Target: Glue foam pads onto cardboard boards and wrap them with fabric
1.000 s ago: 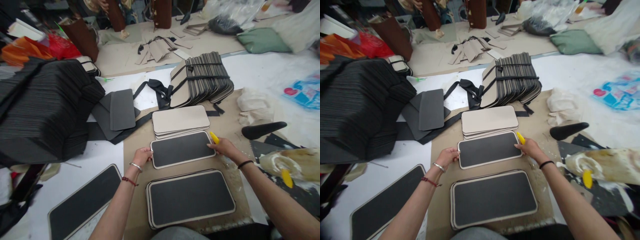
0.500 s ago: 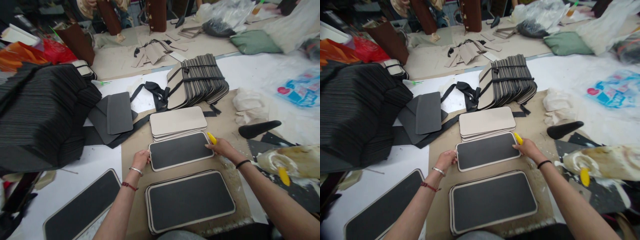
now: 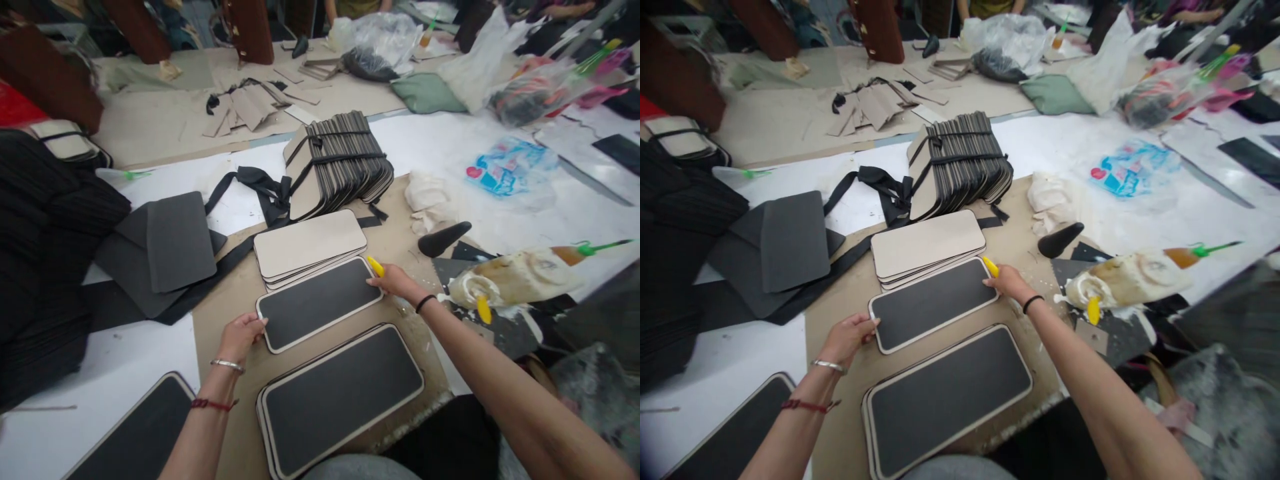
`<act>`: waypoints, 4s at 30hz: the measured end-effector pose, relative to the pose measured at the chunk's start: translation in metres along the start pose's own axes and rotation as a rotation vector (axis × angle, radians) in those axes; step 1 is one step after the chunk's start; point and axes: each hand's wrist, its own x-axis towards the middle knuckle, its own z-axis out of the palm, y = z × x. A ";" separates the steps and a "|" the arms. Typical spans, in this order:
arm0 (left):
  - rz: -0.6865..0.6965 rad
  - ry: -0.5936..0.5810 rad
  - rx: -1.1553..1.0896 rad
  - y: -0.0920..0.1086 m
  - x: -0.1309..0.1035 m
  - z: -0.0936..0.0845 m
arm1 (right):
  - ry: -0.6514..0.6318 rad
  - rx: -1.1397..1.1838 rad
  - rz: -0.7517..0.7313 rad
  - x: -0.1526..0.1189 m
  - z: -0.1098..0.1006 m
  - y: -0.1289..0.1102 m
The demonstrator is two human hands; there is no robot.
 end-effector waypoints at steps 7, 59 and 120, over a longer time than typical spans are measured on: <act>0.007 0.059 -0.010 0.003 0.000 0.005 | 0.001 0.018 -0.008 -0.001 0.000 0.000; 0.100 0.278 -0.099 -0.077 -0.149 0.001 | 0.158 -0.276 -0.298 -0.147 0.045 0.090; 1.209 0.051 0.863 -0.137 -0.172 -0.011 | 0.077 -0.643 -0.703 -0.207 0.113 -0.034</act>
